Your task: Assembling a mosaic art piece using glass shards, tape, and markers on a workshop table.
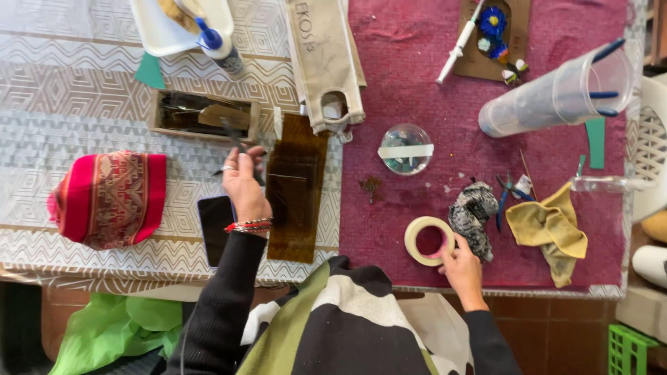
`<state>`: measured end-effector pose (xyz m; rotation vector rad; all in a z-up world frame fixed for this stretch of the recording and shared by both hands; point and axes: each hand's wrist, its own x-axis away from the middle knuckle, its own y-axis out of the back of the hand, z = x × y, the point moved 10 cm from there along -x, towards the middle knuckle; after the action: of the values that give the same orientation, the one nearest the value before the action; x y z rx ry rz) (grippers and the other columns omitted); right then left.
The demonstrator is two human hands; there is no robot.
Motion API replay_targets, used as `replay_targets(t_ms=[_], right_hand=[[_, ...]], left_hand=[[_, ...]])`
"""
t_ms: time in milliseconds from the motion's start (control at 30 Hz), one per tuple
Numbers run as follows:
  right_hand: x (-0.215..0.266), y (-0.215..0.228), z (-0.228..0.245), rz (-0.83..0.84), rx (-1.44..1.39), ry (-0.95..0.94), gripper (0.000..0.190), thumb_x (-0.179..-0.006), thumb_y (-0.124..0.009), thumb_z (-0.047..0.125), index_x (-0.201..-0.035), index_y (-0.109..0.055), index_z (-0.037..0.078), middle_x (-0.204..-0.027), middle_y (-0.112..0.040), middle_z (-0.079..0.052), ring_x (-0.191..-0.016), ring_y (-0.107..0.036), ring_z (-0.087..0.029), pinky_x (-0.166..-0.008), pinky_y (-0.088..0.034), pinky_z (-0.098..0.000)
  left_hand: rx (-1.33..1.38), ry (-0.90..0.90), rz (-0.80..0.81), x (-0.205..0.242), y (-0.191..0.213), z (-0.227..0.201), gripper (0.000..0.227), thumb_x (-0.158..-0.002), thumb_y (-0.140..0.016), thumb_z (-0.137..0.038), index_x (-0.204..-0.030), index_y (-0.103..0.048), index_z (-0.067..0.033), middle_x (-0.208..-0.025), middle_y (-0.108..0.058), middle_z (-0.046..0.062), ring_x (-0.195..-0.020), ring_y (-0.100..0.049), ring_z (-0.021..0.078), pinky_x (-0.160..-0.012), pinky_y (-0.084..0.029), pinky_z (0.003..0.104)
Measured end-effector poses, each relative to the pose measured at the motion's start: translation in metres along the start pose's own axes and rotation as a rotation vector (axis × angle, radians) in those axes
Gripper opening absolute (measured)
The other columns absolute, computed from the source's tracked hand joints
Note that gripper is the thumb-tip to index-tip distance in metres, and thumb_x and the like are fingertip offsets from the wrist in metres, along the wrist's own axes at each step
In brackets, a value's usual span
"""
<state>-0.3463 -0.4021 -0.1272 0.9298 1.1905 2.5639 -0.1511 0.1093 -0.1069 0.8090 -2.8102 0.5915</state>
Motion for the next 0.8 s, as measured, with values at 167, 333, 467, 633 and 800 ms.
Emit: replay_targets(t_ms=[167, 333, 467, 633, 800], right_hand=[[0.027, 0.022, 0.078, -0.226, 0.495, 0.236, 0.044, -0.094, -0.07, 0.034, -0.131, -0.064, 0.01, -0.106, -0.074, -0.017, -0.1, -0.069, -0.037, -0.088, -0.054, -0.0474], [0.045, -0.019, 0.171, -0.012, -0.179, 0.552, 0.043, -0.098, -0.064, 0.024, -0.133, -0.059, -0.001, -0.124, -0.067, -0.014, -0.114, -0.065, -0.027, -0.099, -0.052, -0.0373], [0.03, -0.054, 0.183, 0.152, -0.647, 0.425, 0.04, -0.104, -0.056, 0.023, -0.135, -0.056, -0.002, -0.114, -0.069, -0.008, -0.103, -0.064, -0.014, -0.089, -0.053, -0.0288], [0.034, -0.062, 0.174, 0.204, -0.858, 0.256, 0.024, -0.107, -0.051, 0.022, -0.116, -0.061, 0.002, -0.071, -0.05, 0.001, -0.062, -0.052, -0.008, -0.058, -0.046, -0.0233], [0.034, -0.058, 0.173, 0.207, -0.843, 0.215, 0.023, -0.106, -0.051, 0.021, -0.113, -0.061, 0.0, -0.071, -0.051, 0.001, -0.062, -0.054, -0.008, -0.056, -0.048, -0.0247]], left_hand=[[0.02, 0.05, 0.268, 0.082, -0.075, 0.026, 0.021, -0.104, -0.059, -0.009, -0.124, -0.057, -0.0012, -0.113, -0.072, 0.011, -0.105, -0.067, 0.0147, -0.098, -0.053, 0.028], [0.127, 0.398, 0.735, 0.188, -0.16, 0.063, 0.033, -0.104, -0.053, -0.008, -0.137, -0.048, -0.0078, -0.123, -0.069, 0.007, -0.112, -0.064, 0.0101, -0.101, -0.051, 0.028], [0.153, 0.47, 0.895, 0.198, -0.176, 0.069, 0.028, -0.108, -0.055, -0.01, -0.135, -0.057, -0.0021, -0.124, -0.07, 0.007, -0.113, -0.064, 0.0116, -0.102, -0.051, 0.031], [-0.486, -0.3, 0.8, 0.122, -0.187, 0.016, 0.03, -0.096, -0.069, -0.01, -0.126, -0.067, -0.0041, -0.125, -0.069, 0.013, -0.12, -0.062, 0.0275, -0.104, -0.049, 0.041], [-1.223, -0.857, 0.573, 0.041, -0.203, -0.012, 0.059, -0.078, -0.072, -0.001, -0.136, -0.056, 0.0002, -0.136, -0.059, 0.018, -0.138, -0.046, 0.0356, -0.116, -0.029, 0.051]])
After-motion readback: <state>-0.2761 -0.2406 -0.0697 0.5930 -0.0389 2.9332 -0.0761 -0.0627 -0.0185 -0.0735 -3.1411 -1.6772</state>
